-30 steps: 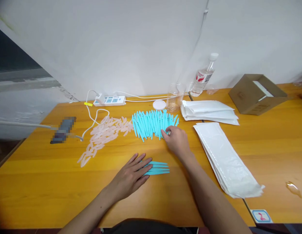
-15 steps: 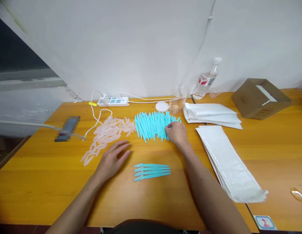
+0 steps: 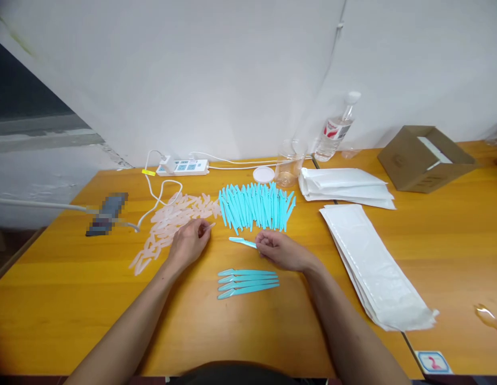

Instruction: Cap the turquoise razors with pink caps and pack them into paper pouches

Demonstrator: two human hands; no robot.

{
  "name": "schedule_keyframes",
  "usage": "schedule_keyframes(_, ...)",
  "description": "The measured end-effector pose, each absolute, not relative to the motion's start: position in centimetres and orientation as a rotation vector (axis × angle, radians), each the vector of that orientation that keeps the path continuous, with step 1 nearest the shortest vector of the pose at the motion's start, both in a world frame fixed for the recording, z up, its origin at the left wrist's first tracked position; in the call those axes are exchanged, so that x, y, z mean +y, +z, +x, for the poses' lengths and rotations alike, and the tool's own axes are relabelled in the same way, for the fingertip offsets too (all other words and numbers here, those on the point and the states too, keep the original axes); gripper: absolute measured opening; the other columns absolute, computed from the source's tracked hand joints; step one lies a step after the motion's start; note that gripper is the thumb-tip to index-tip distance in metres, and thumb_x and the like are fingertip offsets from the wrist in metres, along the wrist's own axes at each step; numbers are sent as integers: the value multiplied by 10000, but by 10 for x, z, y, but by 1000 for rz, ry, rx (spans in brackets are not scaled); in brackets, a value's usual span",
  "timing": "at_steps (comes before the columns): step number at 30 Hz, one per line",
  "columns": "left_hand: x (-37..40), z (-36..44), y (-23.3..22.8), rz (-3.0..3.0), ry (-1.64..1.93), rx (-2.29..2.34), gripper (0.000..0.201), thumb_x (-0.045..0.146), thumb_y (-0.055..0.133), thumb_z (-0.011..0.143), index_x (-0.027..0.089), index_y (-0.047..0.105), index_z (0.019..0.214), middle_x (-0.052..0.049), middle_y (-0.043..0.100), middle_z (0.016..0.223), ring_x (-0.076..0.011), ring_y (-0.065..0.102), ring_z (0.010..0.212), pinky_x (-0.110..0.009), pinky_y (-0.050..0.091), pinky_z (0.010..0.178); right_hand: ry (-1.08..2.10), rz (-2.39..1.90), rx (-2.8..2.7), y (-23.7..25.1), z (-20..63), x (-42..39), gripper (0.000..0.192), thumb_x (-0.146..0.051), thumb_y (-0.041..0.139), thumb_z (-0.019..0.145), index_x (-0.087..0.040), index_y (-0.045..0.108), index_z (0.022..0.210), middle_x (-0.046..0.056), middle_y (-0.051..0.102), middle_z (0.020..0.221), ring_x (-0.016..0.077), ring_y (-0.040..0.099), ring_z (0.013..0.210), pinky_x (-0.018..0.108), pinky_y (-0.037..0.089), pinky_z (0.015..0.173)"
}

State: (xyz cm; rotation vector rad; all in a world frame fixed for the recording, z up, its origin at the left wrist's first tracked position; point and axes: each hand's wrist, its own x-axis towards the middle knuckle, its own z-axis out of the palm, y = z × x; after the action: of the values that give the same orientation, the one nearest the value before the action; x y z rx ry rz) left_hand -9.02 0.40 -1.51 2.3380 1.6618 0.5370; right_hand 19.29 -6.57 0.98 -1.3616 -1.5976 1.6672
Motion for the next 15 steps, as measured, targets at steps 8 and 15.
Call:
schedule_keyframes(8,-23,-102,-9,1772,604,1240,346,430,570,943,195,718,1149,-28,664,794,-164,614,695,-276,495,653,1649,-1292,-1675,-2,196,-66,366,-546,532,937,-194,507,842,-56,467,707,96,383,618,242,305,580)
schedule_keyframes(15,-34,-105,-19,1148,758,1180,421,479,782,786,129,741,1016,-64,748,825,-149,661,722,-279,544,733,1656,-1262,-1683,-8,196,-67,319,-495,531,956,-187,520,873,-58,443,703,96,358,614,241,284,563)
